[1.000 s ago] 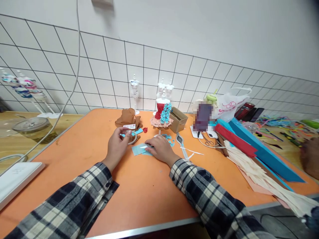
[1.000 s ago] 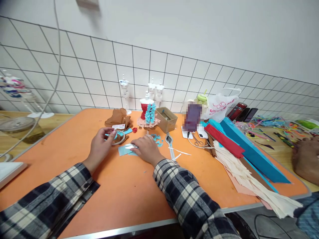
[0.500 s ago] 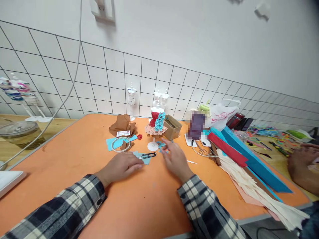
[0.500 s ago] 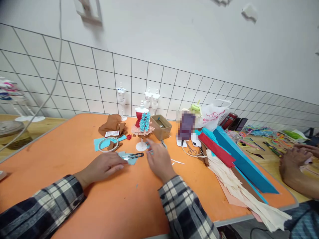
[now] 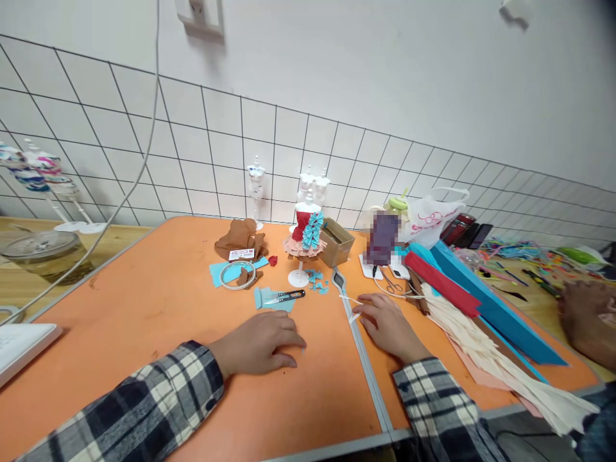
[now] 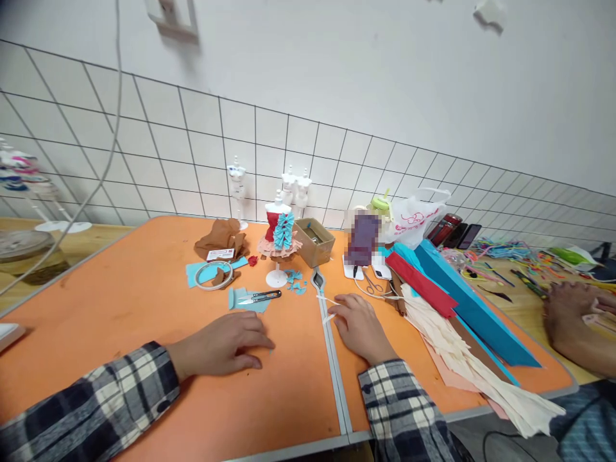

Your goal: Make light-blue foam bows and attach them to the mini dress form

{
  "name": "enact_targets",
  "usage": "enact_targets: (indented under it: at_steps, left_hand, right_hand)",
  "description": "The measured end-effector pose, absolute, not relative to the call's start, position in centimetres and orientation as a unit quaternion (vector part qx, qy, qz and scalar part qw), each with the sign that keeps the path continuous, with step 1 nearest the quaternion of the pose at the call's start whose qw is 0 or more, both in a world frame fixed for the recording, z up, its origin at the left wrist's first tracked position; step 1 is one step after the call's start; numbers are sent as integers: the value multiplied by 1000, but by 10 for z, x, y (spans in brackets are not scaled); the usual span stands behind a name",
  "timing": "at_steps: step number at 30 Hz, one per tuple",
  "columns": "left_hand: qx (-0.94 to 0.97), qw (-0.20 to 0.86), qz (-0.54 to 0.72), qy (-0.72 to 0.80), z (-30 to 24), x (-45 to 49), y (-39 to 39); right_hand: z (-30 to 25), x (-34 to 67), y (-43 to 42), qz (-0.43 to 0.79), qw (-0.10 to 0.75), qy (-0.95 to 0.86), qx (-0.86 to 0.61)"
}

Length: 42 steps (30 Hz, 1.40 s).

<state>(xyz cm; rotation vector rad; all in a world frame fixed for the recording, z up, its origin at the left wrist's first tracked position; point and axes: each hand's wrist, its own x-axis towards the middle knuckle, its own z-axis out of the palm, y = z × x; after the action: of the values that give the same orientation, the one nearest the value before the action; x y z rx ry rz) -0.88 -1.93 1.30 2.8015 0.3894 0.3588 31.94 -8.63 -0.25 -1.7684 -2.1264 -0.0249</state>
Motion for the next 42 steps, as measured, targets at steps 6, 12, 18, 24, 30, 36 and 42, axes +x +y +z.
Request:
enact_targets:
  at_steps: [6,12,18,24,30,36,42]
  left_hand:
    - [963,157,127,180,6,7,-29]
    - [949,197,158,190,10,5,-29]
    - [802,368,324,341,2,18,-30]
    - [655,515,407,373,-10,36,-36]
    - [673,492,410,371,-8,34,-37]
    - [669,495,416,368,-10,33,-35]
    - [649,544,406,343,-12,33,-32]
  right_hand:
    - [-2,312,-84,-42,158,-745,-647]
    - [-4,309,-84,-63,165,-731,-660]
    - [1,272,-90,-73,348,-738,-573]
    - [4,205,-87,13,389,-768,-508]
    - [3,183,-76,152,442,-714,-521]
    - [0,172,-65,324,499,-607,-527]
    - [5,173,-62,243,497,-644,-528]
